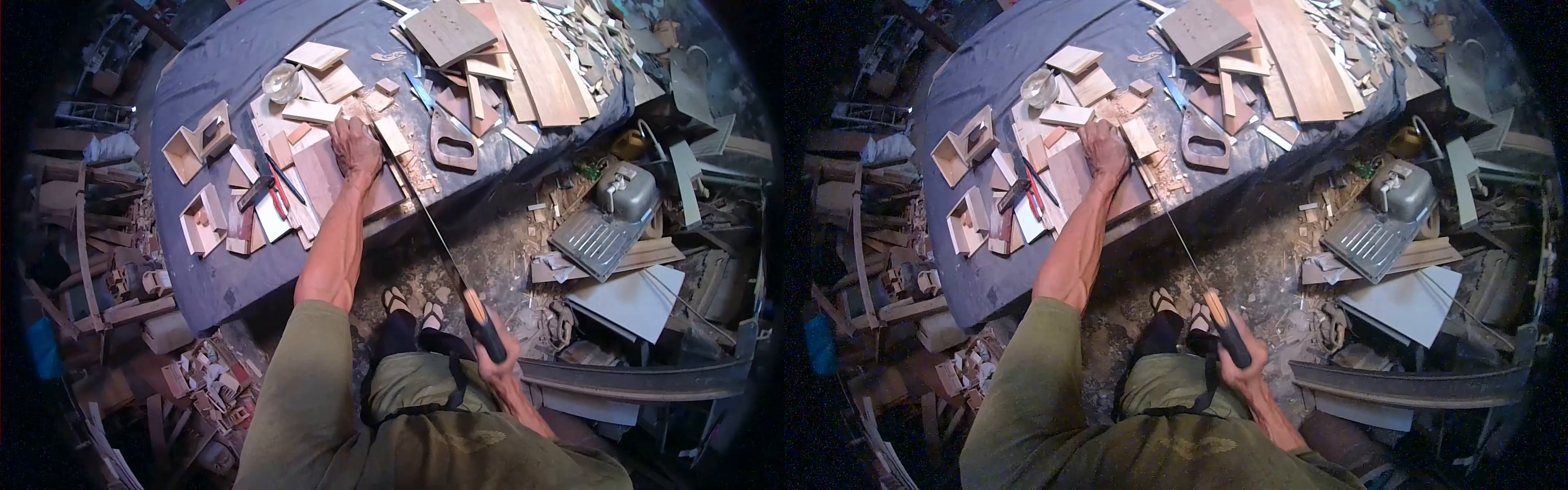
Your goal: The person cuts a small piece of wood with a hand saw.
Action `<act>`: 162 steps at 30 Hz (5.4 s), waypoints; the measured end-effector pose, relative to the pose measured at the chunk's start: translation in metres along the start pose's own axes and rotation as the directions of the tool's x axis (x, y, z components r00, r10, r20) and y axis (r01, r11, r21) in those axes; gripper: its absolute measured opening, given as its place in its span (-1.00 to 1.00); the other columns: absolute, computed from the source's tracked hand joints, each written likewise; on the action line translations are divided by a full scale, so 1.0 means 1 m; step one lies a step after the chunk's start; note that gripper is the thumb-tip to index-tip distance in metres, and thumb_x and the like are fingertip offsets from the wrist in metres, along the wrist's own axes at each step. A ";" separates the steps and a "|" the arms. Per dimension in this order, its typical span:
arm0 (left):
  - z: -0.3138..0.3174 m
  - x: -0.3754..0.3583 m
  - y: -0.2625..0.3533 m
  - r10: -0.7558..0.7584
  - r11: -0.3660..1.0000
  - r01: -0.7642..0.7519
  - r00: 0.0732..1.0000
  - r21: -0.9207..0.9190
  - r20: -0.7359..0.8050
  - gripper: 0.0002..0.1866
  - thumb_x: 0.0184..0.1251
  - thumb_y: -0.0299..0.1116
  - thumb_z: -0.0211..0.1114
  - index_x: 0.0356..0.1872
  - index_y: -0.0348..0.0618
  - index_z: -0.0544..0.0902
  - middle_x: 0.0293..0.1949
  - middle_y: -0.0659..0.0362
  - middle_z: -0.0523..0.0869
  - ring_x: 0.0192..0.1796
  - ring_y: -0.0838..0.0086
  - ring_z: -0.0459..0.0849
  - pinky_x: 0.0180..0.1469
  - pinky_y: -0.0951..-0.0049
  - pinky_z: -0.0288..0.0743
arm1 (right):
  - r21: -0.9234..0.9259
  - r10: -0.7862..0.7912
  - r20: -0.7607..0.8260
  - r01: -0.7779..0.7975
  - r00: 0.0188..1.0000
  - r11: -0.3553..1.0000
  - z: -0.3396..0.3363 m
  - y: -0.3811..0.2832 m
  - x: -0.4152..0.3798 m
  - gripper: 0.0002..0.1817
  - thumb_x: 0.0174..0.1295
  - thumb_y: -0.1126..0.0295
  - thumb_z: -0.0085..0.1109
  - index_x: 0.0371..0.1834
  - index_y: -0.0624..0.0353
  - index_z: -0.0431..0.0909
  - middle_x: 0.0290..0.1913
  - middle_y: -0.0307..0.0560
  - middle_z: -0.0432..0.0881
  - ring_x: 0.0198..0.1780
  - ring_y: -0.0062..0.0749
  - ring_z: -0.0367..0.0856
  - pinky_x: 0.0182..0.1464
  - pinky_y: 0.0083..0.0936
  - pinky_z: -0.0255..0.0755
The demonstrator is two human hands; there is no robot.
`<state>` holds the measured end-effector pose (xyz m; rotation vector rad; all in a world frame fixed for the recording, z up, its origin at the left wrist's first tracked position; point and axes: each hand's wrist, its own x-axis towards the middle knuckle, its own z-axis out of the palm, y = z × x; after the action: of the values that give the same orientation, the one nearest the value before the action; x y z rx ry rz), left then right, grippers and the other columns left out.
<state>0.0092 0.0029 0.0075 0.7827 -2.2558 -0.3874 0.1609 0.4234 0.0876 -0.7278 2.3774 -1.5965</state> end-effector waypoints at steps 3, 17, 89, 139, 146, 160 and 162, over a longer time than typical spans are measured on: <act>-0.001 -0.002 -0.002 0.064 0.998 -0.064 0.998 -0.007 0.006 -0.84 0.13 -0.56 0.14 -0.29 -0.36 0.63 -0.04 -0.21 0.58 0.12 -0.10 0.48 0.21 0.05 0.39 | 0.020 0.012 -0.005 -0.012 1.000 1.000 0.003 -0.008 0.010 -0.36 0.08 0.61 0.20 0.35 0.23 0.50 -0.21 0.10 0.75 -0.25 -0.53 0.69 -0.13 -0.56 0.53; 0.006 0.000 -0.005 0.105 0.994 -0.105 0.989 0.008 -0.106 -0.81 0.12 -0.57 0.15 -0.24 -0.34 0.64 -0.07 -0.18 0.59 0.09 -0.09 0.50 0.19 0.06 0.40 | 0.082 0.049 0.034 -0.051 0.998 0.995 0.009 -0.024 0.050 -0.35 0.08 0.62 0.13 0.37 0.19 0.49 -0.23 -0.01 0.73 -0.28 -0.52 0.70 -0.19 -0.60 0.54; 0.003 0.002 -0.010 0.083 0.996 -0.080 0.994 0.038 -0.068 -0.82 0.19 -0.46 0.23 -0.22 -0.32 0.65 -0.19 -0.14 0.57 -0.03 -0.05 0.50 0.08 0.05 0.38 | 0.050 0.121 -0.014 -0.120 0.993 0.992 0.011 -0.015 0.038 -0.36 0.03 0.64 0.24 0.30 0.21 0.55 -0.16 0.11 0.78 -0.16 -0.44 0.77 -0.07 -0.53 0.58; 0.005 0.002 -0.009 0.017 0.999 -0.017 1.000 0.033 -0.014 -0.78 0.07 -0.56 0.19 -0.23 -0.37 0.66 0.03 -0.20 0.60 0.13 -0.08 0.49 0.25 0.10 0.39 | 0.117 0.137 0.076 -0.145 0.988 0.982 0.020 -0.034 0.072 -0.37 0.09 0.64 0.17 0.35 0.22 0.51 -0.19 0.07 0.76 -0.21 -0.53 0.71 -0.16 -0.55 0.56; -0.006 0.007 0.000 -0.013 1.000 0.013 1.000 0.028 0.002 -0.80 0.09 -0.56 0.18 -0.25 -0.36 0.65 -0.08 -0.18 0.59 0.08 -0.06 0.49 0.18 0.09 0.40 | 0.061 0.074 0.037 -0.076 0.997 0.995 -0.014 -0.023 0.017 -0.37 0.10 0.66 0.19 0.35 0.25 0.50 -0.04 0.14 0.75 -0.05 -0.45 0.72 0.06 -0.53 0.52; 0.003 0.001 -0.004 0.076 0.997 -0.075 0.995 0.005 -0.062 -0.85 0.20 -0.50 0.18 -0.26 -0.33 0.64 -0.09 -0.20 0.59 0.07 -0.11 0.49 0.19 0.04 0.36 | 0.073 0.145 0.037 -0.148 0.989 0.986 0.003 -0.033 0.021 -0.35 0.08 0.65 0.22 0.36 0.28 0.48 -0.15 0.04 0.76 -0.20 -0.49 0.71 -0.11 -0.55 0.55; 0.003 0.003 -0.003 0.115 0.993 -0.116 0.984 -0.002 -0.139 -0.88 0.23 -0.47 0.17 -0.31 -0.31 0.62 -0.14 -0.17 0.59 0.02 -0.09 0.49 0.15 0.02 0.34 | 0.080 0.194 0.067 -0.199 0.979 0.977 -0.002 -0.041 0.024 -0.35 0.10 0.64 0.25 0.37 0.29 0.46 -0.09 0.08 0.77 -0.12 -0.45 0.72 -0.03 -0.51 0.55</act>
<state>0.0069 -0.0009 0.0056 0.6499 -2.1556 -0.2805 0.1513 0.4003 0.1284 -0.4989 2.2440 -1.5620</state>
